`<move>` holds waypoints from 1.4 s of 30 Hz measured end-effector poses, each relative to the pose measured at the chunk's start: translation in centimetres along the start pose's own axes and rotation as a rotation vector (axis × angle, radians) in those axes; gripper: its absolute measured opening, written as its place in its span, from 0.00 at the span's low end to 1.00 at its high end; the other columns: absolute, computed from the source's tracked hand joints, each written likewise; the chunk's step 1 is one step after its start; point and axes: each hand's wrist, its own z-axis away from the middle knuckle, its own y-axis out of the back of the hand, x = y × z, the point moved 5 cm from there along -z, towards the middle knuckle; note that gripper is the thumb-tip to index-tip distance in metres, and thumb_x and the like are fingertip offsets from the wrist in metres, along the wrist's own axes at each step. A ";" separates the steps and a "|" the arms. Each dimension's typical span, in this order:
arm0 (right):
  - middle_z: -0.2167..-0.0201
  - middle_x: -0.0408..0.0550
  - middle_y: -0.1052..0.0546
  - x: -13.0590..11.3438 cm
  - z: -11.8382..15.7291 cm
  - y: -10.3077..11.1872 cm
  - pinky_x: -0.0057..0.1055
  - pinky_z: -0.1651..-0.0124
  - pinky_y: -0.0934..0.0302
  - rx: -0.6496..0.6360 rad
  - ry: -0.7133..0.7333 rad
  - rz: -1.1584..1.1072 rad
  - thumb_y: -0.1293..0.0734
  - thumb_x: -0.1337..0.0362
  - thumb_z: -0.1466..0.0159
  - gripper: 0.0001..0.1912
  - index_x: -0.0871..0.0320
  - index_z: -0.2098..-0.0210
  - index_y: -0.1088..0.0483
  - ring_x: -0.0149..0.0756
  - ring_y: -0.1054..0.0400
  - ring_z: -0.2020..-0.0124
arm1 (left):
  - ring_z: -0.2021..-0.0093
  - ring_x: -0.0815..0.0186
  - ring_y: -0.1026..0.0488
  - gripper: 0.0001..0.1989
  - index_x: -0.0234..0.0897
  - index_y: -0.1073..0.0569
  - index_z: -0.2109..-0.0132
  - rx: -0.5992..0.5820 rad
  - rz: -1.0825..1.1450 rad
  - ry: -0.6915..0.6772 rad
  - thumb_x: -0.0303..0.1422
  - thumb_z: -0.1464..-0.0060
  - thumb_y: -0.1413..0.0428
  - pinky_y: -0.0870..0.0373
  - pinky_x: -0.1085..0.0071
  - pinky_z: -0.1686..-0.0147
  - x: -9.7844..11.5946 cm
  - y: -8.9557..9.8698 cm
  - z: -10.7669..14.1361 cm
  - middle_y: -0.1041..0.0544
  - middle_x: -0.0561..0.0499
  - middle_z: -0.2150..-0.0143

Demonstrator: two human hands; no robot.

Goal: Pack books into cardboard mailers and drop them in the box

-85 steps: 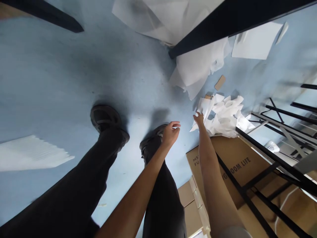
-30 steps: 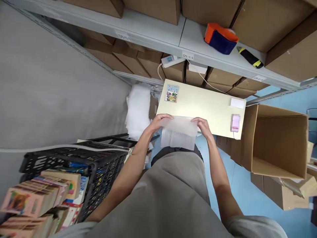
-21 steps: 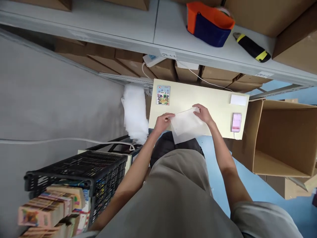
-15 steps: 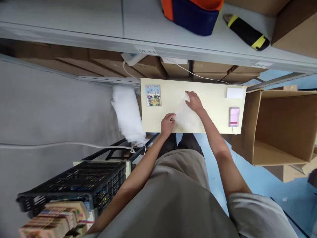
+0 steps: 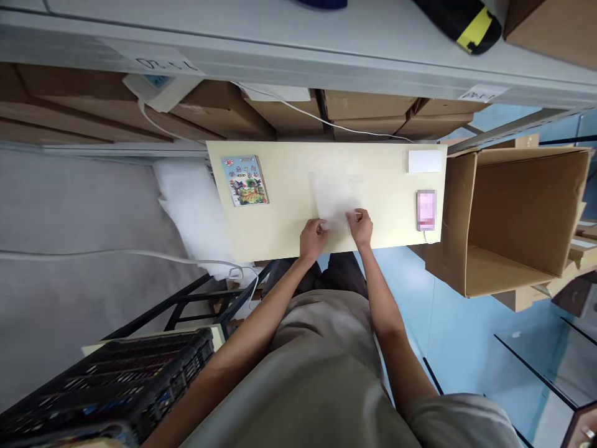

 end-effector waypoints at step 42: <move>0.13 0.70 0.51 -0.3 -1.3 -2.5 0.65 0.14 0.61 -0.034 0.633 0.589 0.47 0.41 0.17 0.43 0.67 0.16 0.47 0.59 0.62 0.11 | 0.14 0.43 0.48 0.31 0.39 0.27 0.26 0.125 -0.093 -0.262 0.44 0.30 0.38 0.55 0.43 0.16 1.1 5.4 -3.4 0.36 0.36 0.17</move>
